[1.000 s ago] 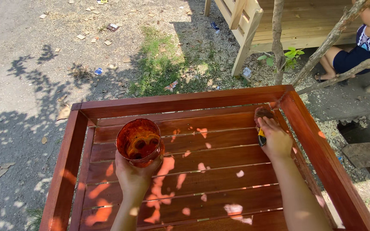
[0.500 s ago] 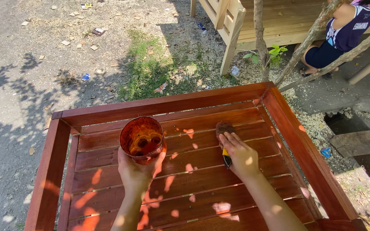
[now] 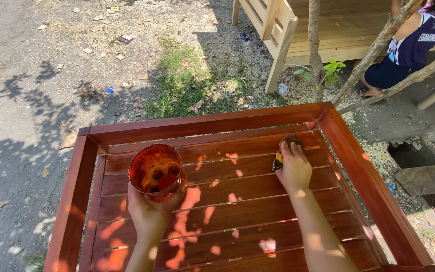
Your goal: The person applies a reddish wood stain to a slatted wooden bench outdoors, holding a stain container in one hand and brushing the liquid onto the bench top, rails and side panels. They periodically dip the brush back into the container and reposition around the bench to coat different surfaces.
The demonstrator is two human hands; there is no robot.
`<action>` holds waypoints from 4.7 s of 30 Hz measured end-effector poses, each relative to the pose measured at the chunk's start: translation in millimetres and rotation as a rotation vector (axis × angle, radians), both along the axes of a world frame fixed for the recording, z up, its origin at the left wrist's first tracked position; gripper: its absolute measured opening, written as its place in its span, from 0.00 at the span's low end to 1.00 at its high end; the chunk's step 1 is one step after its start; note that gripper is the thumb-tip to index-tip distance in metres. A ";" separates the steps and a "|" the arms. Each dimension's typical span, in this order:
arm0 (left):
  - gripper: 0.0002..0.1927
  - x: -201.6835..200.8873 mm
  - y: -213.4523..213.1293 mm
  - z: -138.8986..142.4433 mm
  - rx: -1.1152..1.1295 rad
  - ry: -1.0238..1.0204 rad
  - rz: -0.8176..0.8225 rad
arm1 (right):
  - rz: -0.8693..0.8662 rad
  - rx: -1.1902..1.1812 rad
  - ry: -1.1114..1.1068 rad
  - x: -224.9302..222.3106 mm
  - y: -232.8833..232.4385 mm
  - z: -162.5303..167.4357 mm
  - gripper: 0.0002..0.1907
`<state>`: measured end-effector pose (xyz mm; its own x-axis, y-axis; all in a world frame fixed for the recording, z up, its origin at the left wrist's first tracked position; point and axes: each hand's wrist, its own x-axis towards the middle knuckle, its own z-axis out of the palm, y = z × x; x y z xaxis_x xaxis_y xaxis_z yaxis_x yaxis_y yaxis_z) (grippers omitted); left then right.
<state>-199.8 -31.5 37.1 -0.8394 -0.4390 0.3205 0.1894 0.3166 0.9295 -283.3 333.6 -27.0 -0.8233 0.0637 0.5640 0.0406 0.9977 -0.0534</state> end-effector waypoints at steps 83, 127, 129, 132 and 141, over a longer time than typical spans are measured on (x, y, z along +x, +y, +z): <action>0.42 -16.6 -46.4 -46.1 -0.228 0.040 0.259 | 1.394 -0.307 -0.642 -129.6 -122.9 34.2 0.22; 0.42 -1.6 9.3 -22.1 -0.035 0.225 -0.084 | 0.367 -0.425 -0.892 -95.4 -1.2 96.7 0.24; 0.44 1.4 6.0 -19.4 -0.080 0.183 -0.034 | 0.281 -0.169 -0.882 -95.4 -26.8 102.9 0.23; 0.43 6.4 0.6 -14.8 -0.050 0.140 -0.046 | 0.358 -0.252 -0.902 -91.2 -67.7 108.0 0.19; 0.39 8.7 3.1 -11.2 -0.038 0.129 -0.020 | 0.960 -0.779 -0.813 -105.0 -142.6 50.2 0.20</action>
<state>-191.2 -28.4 26.0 -0.7988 -0.4075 0.4425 0.3132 0.3462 0.8843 -388.3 191.0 23.2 -0.7906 -0.6121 0.0177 -0.3221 0.3911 -0.8621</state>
